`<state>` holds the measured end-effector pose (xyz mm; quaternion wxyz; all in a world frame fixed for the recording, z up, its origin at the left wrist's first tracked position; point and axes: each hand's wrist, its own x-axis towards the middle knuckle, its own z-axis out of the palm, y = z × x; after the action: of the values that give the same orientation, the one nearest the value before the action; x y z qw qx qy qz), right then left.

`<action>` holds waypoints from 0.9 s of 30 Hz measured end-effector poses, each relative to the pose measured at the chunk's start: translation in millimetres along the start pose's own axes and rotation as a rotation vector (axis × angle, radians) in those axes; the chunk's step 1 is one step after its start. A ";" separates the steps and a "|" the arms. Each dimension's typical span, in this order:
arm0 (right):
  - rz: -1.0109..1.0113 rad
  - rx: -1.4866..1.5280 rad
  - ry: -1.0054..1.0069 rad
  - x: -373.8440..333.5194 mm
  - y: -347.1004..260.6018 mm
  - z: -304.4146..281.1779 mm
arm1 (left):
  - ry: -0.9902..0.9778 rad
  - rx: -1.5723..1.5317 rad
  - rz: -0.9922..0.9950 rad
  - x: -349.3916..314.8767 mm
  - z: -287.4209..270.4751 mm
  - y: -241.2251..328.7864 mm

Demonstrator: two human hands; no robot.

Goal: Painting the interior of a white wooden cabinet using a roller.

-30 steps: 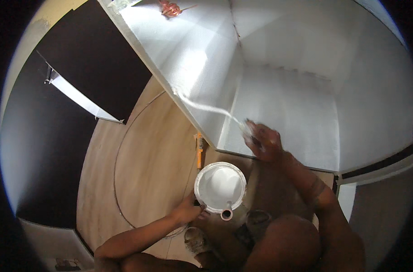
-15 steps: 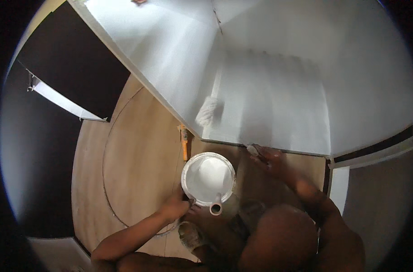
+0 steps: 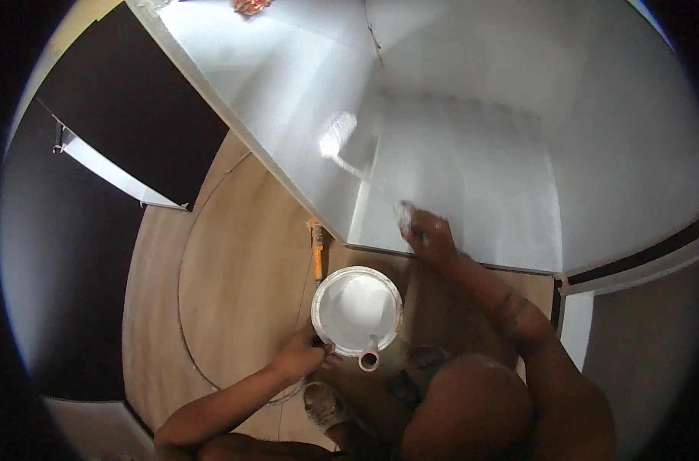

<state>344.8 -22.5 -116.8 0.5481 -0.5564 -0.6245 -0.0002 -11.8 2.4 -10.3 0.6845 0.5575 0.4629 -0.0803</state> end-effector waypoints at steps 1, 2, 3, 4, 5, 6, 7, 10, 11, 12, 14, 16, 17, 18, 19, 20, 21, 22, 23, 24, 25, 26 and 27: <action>0.015 -0.079 0.070 21.0 3.4 2.0 | 0.001 -0.022 -0.027 0.2 1.3 1.8; 0.034 -0.166 0.142 42.3 6.4 -0.2 | -0.006 -0.040 -0.054 3.1 2.8 4.1; -0.030 -0.181 0.201 69.2 8.3 -2.5 | 0.001 -0.043 -0.056 4.3 3.0 4.5; -0.088 -0.203 0.258 96.4 4.4 -12.0 | 0.024 -0.004 -0.018 5.0 4.1 5.3; -0.036 -0.144 0.199 126.6 -11.3 -24.9 | 0.053 0.032 0.015 2.8 5.2 2.9; 0.012 -0.085 0.141 151.3 -23.4 -33.2 | 0.057 0.029 0.010 5.5 0.5 -11.1; 0.010 -0.076 0.139 165.3 -19.9 -28.0 | 0.084 0.152 0.110 15.6 -10.2 -33.6; 0.051 0.053 0.189 168.0 -16.0 -31.4 | 0.076 0.197 0.102 7.7 0.2 -4.4; 0.005 0.013 0.174 149.9 -3.8 -29.0 | 0.066 0.118 -0.007 3.7 5.5 10.8; -0.043 -0.028 0.158 125.0 13.4 -24.3 | 0.056 0.124 -0.002 4.8 6.7 12.2; 0.060 -0.134 0.101 55.0 30.3 -1.6 | 0.061 0.099 -0.003 6.0 5.3 6.7; 0.181 0.036 -0.030 -6.5 -3.0 0.4 | 0.041 0.061 0.019 4.4 1.7 0.4; 0.269 0.172 -0.097 -30.4 -11.4 2.8 | 0.019 0.031 0.037 4.0 0.8 -2.3; 0.266 0.171 -0.100 -35.9 -26.6 2.0 | 0.020 0.028 0.039 4.5 -0.3 -3.7; 0.326 0.240 -0.079 -33.8 -49.8 -2.1 | 0.028 0.021 0.010 4.5 -0.9 -5.3; 0.389 0.306 -0.057 -30.5 -66.5 -5.8 | 0.032 0.015 -0.020 5.0 0.5 -7.2; 0.394 0.305 -0.060 -19.5 -71.8 -7.1 | 0.029 0.012 -0.023 4.6 2.2 -7.7; 0.450 0.243 -0.063 1.4 -70.2 -8.6 | 0.030 0.022 0.004 4.7 2.3 -6.7; 0.499 0.188 -0.069 24.7 -61.2 -7.8 | 0.039 0.030 0.034 4.9 1.1 -6.9; 0.406 0.152 -0.015 51.2 -43.6 -7.3 | 0.049 0.029 0.035 5.9 -1.1 -10.7; 0.314 0.111 0.040 81.1 -23.8 -7.7 | 0.039 0.086 0.092 11.7 -5.5 -20.7; 0.524 0.335 0.052 116.8 -14.0 -9.3 | 0.029 0.141 0.150 15.9 -9.2 -25.4; 0.675 0.388 0.072 157.1 -11.1 -20.2 | 0.024 0.143 0.153 15.3 -6.2 -15.7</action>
<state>385.5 70.1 5.7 0.6340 -0.6163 -0.3750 0.2786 -16.4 8.1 -31.8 0.6415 0.6395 0.4203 -0.0537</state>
